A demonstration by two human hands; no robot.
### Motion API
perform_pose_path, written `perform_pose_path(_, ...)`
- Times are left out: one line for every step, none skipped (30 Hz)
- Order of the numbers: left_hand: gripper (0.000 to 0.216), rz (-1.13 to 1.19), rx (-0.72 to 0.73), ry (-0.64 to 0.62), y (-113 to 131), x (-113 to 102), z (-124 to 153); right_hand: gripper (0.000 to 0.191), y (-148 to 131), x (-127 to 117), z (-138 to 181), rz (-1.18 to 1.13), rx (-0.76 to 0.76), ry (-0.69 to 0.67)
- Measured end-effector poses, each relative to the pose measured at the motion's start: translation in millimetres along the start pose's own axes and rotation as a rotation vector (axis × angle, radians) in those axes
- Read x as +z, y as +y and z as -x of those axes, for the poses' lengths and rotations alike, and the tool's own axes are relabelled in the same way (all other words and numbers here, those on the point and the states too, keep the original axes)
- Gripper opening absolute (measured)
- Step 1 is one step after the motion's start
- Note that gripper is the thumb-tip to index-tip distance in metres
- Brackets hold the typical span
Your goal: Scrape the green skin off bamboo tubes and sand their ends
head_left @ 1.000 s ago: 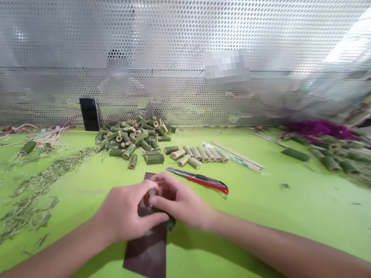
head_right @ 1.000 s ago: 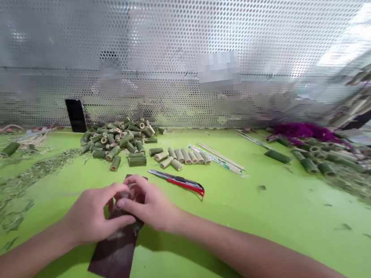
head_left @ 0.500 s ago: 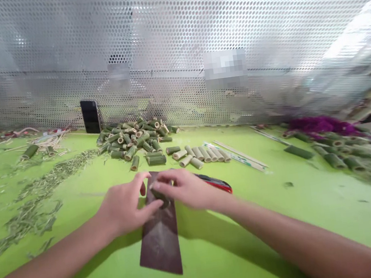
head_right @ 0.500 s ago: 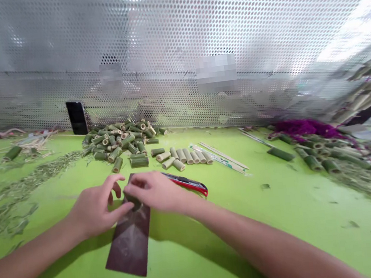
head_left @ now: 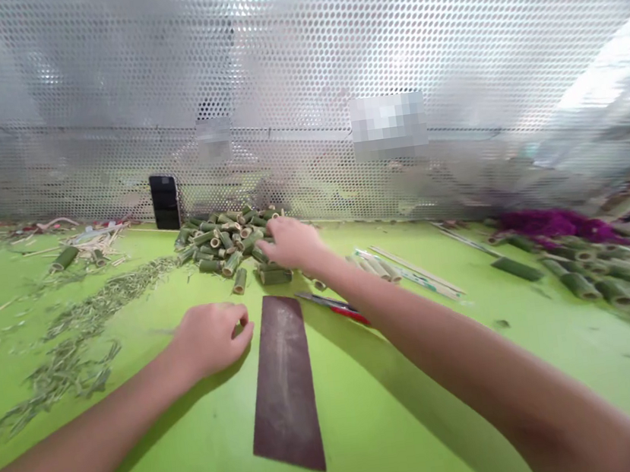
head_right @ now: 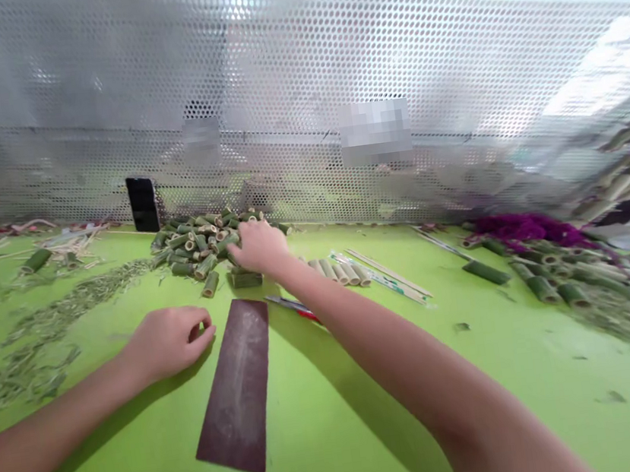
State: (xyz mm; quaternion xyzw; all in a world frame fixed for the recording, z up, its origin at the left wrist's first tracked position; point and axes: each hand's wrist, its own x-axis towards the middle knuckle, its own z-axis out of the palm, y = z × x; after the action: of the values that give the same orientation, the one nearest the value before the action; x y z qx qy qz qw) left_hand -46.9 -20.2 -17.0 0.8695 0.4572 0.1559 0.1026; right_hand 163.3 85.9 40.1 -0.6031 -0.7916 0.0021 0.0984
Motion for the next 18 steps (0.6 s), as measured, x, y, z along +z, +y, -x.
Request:
perform_pose_path(0.036,-0.010,0.006,0.007,0,-1,0,0.046,-8,6,4,-0.005,-0.090,-0.018)
perform_pose_path(0.036,-0.019,0.009,0.015,-1,-1,-1,0.047,-15,11,7,-0.012,-0.174,-0.043)
perform_pose_path(0.036,-0.026,0.011,0.025,-2,-2,-1,0.048,-21,16,10,-0.020,-0.246,-0.067)
perform_pose_path(0.035,-0.033,0.012,0.036,-3,-2,-2,0.048,-25,20,12,-0.027,-0.299,-0.082)
perform_pose_path(0.034,-0.038,0.014,0.048,-4,-2,-2,0.047,-27,23,14,-0.033,-0.335,-0.085)
perform_pose_path(0.034,-0.041,0.016,0.059,-5,-3,-3,0.046,-28,24,15,-0.040,-0.360,-0.076)
perform_pose_path(0.034,-0.041,0.019,0.071,-7,-3,-3,0.044,-28,23,16,-0.051,-0.377,-0.059)
perform_pose_path(0.036,-0.038,0.020,0.083,-7,-4,-3,0.045,-27,21,18,-0.066,-0.389,-0.036)
perform_pose_path(0.039,-0.033,0.021,0.097,-8,-4,-3,0.047,-26,18,21,-0.085,-0.396,-0.011)
perform_pose_path(0.043,-0.024,0.023,0.112,-9,-5,-4,0.050,-23,14,26,-0.111,-0.396,0.014)
perform_pose_path(0.047,-0.014,0.026,0.130,-10,-6,-4,0.053,-21,10,32,-0.141,-0.387,0.038)
perform_pose_path(0.049,-0.003,0.031,0.150,-10,-8,-4,0.055,-17,6,40,-0.173,-0.369,0.059)
perform_pose_path(0.049,0.008,0.038,0.172,-10,-9,-4,0.056,-14,3,49,-0.196,-0.344,0.079)
perform_pose_path(0.047,0.020,0.050,0.193,-10,-9,-3,0.056,-10,1,59,-0.238,-0.313,0.091)
perform_pose_path(0.044,0.032,0.064,0.211,-10,-10,-3,0.056,-6,1,70,-0.319,-0.278,0.089)
perform_pose_path(0.041,0.042,0.079,0.223,-9,-10,-3,0.056,-2,2,81,-0.442,-0.244,0.064)
perform_pose_path(0.039,0.056,0.102,0.228,-8,-9,-2,0.055,1,5,91,-0.600,-0.211,0.010)
perform_pose_path(0.038,0.074,0.137,0.233,-6,-8,-1,0.054,4,9,101,-0.778,-0.179,-0.062)
